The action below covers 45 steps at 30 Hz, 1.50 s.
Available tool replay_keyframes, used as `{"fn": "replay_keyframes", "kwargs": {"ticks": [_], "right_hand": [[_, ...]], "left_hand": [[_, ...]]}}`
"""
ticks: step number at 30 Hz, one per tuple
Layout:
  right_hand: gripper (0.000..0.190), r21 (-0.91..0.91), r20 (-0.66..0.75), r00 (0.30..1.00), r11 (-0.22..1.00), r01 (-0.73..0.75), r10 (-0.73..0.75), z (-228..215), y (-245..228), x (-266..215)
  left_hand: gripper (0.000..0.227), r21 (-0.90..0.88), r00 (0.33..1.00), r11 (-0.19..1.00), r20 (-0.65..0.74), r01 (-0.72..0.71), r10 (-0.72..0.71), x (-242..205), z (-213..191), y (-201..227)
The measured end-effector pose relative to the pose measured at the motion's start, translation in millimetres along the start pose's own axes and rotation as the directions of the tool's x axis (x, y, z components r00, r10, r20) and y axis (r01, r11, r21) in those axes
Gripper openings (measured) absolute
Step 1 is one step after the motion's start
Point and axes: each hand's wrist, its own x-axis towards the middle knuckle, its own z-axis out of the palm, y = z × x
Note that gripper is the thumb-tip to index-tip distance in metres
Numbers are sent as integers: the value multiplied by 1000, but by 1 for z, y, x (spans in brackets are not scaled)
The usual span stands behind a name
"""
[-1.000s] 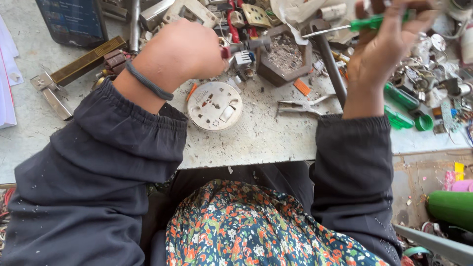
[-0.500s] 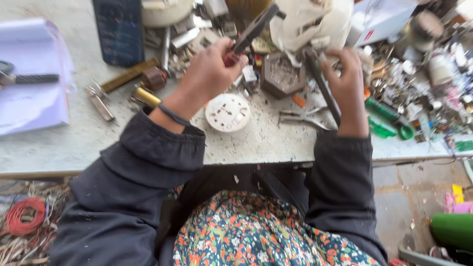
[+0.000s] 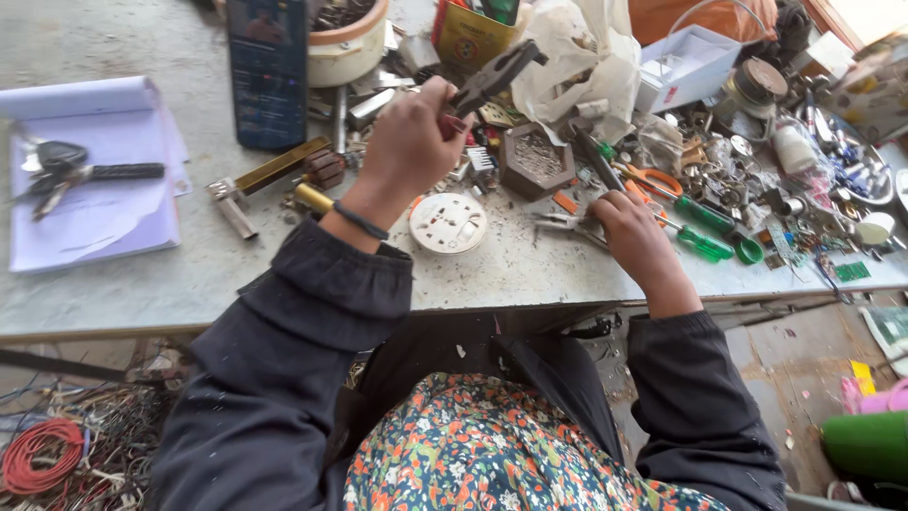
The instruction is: The person uses a hammer and screwdriver to break apart and disassemble small electrical components on a cluttered workbench. They repeatedly strike the components to separate parts and use pliers to manipulate wires and metal pieces.
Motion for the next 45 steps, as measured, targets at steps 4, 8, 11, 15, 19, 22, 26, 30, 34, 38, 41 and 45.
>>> {"fn": "replay_keyframes", "kwargs": {"ticks": [4, 8, 11, 15, 19, 22, 26, 30, 34, 38, 41, 45], "right_hand": [[21, 137, -160, 987, 990, 24, -1, 13, 7, -6], [20, 295, -339, 937, 955, 19, 86, 20, 19, -5], [16, 571, -476, 867, 802, 175, 149, 26, 8, -22], [19, 965, -166, 874, 258, 48, 457, 40, -38, -71], [16, 954, 185, 917, -289, -80, 354, 37, -88, -123], [20, 899, 166, 968, -431, -71, 188, 24, -121, -146], [29, 941, 92, 979, -337, -27, 181, 8, -149, -161], [26, 973, 62, 991, -228, -33, 122, 0, -166, -178], [33, 933, 66, 997, -351, -74, -34, 2, -179, -181], [39, 866, 196, 980, -463, -191, -39, 15, -187, -182], [39, 842, 241, 969, -483, -240, -61, 25, -188, -185], [44, 842, 321, 946, -445, -304, -38, 32, -192, -188]], "left_hand": [[20, -48, 999, 999, -53, 10, -13, -8, 3, -3], [24, -79, 994, 996, -103, -45, 37, -16, 2, -10], [25, -92, 982, 988, -153, -121, 106, -25, -2, -9], [26, -95, 951, 971, -241, -220, 192, -47, -15, 6], [20, -252, 987, 963, -151, -91, 54, -82, -25, 45], [19, -311, 999, 950, 1, 38, -40, -118, -35, 84], [28, -334, 994, 942, 100, -12, 48, -159, -52, 124], [19, -424, 817, 733, 487, 531, -310, -198, -51, 147], [23, -437, 759, 643, 521, 629, -389, -222, -37, 147], [25, -373, 667, 572, 572, 730, -478, -248, -27, 141], [24, -378, 689, 595, 549, 709, -473, -260, -25, 137], [21, -324, 736, 697, 517, 640, -436, -263, -26, 134]]}}
